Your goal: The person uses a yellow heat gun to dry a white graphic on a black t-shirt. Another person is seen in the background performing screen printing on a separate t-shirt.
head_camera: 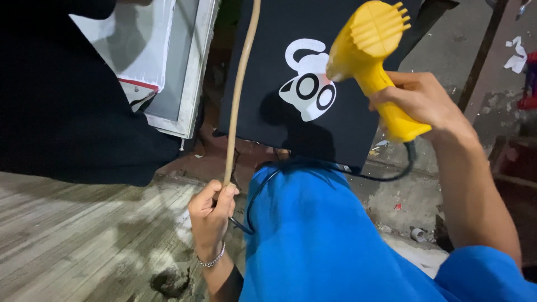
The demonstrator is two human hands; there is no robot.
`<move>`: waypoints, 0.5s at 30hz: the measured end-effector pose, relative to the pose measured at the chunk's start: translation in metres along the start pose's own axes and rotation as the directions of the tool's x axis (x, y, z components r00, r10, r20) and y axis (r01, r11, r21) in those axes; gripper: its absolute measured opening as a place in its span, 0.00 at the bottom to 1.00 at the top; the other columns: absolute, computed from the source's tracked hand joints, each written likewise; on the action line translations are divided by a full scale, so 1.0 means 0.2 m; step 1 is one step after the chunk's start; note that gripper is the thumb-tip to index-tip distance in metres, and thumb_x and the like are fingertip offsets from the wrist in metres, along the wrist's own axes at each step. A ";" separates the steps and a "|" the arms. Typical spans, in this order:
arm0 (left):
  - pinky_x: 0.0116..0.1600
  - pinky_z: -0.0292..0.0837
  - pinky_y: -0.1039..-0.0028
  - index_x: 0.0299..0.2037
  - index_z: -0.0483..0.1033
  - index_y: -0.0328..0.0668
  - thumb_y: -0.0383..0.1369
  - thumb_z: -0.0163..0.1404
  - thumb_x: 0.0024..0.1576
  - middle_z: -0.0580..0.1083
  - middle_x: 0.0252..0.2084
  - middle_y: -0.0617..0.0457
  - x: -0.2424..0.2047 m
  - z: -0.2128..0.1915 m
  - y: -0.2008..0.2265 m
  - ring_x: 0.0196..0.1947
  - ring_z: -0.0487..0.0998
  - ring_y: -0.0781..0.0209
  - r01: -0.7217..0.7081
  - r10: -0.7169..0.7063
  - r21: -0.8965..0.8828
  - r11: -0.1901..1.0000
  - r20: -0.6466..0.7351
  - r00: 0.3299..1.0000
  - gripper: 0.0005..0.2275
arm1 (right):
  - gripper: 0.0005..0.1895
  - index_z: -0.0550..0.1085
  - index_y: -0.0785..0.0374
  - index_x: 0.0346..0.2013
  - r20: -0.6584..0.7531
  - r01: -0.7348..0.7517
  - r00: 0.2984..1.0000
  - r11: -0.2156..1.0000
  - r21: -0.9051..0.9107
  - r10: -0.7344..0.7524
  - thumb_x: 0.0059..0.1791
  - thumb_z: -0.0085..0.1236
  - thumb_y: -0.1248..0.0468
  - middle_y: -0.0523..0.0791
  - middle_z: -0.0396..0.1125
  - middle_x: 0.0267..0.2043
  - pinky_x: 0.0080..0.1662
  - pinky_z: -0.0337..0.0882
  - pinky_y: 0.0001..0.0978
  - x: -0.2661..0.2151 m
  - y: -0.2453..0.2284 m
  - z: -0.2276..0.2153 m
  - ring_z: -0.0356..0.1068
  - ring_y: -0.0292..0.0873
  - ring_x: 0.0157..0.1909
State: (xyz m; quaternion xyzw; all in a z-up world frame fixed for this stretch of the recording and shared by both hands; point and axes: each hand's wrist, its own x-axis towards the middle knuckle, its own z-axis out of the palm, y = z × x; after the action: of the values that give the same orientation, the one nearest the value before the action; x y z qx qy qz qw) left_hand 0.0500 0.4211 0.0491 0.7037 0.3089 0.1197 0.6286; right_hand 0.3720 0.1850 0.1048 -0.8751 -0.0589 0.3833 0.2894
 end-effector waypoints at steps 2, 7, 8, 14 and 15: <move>0.19 0.56 0.82 0.25 0.74 0.38 0.29 0.51 0.61 0.62 0.13 0.60 -0.01 0.00 -0.02 0.13 0.61 0.72 0.017 -0.017 -0.015 1.000 0.009 1.000 0.10 | 0.20 0.79 0.61 0.49 0.000 0.010 1.000 0.997 0.076 -0.010 0.48 0.53 0.54 0.46 0.74 0.40 0.36 0.71 0.35 -0.01 -0.08 0.02 0.72 0.44 0.32; 0.18 0.54 0.82 0.28 0.75 0.38 0.30 0.50 0.62 0.63 0.14 0.60 -0.01 -0.02 -0.03 0.13 0.60 0.73 0.004 -0.003 -0.042 0.999 0.039 0.999 0.10 | 0.22 0.76 0.61 0.55 0.010 0.082 0.996 0.981 0.179 -0.085 0.50 0.54 0.55 0.48 0.72 0.39 0.34 0.74 0.33 0.10 -0.12 0.05 0.73 0.44 0.29; 0.19 0.56 0.82 0.27 0.76 0.36 0.30 0.50 0.62 0.64 0.13 0.59 -0.01 -0.02 -0.04 0.12 0.62 0.72 -0.018 0.019 -0.014 1.000 0.024 1.000 0.10 | 0.23 0.76 0.60 0.56 0.039 0.091 0.995 0.991 0.095 -0.095 0.50 0.52 0.54 0.47 0.74 0.41 0.37 0.75 0.35 0.11 -0.12 0.05 0.74 0.45 0.31; 0.18 0.57 0.82 0.28 0.76 0.35 0.30 0.50 0.62 0.63 0.13 0.59 -0.03 -0.01 -0.06 0.12 0.62 0.72 -0.054 0.056 -0.053 0.997 0.028 0.998 0.11 | 0.30 0.76 0.58 0.58 0.186 0.141 0.974 0.988 -0.060 -0.128 0.45 0.50 0.48 0.46 0.76 0.43 0.39 0.76 0.36 0.11 -0.14 0.07 0.76 0.45 0.34; 0.18 0.57 0.82 0.29 0.76 0.35 0.30 0.50 0.62 0.63 0.13 0.59 -0.03 0.00 -0.06 0.13 0.62 0.72 -0.046 0.048 -0.066 0.997 0.036 0.998 0.10 | 0.31 0.76 0.58 0.58 0.195 0.192 0.966 0.978 -0.083 -0.173 0.45 0.50 0.48 0.46 0.76 0.44 0.39 0.75 0.34 0.12 -0.13 0.07 0.76 0.44 0.35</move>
State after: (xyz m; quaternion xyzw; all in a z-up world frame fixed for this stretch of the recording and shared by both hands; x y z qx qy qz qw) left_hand 0.0419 0.4184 0.0382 0.6921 0.2762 0.1311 0.6539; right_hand 0.3817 0.2211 0.0953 -0.8398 -0.1853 0.4318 0.2718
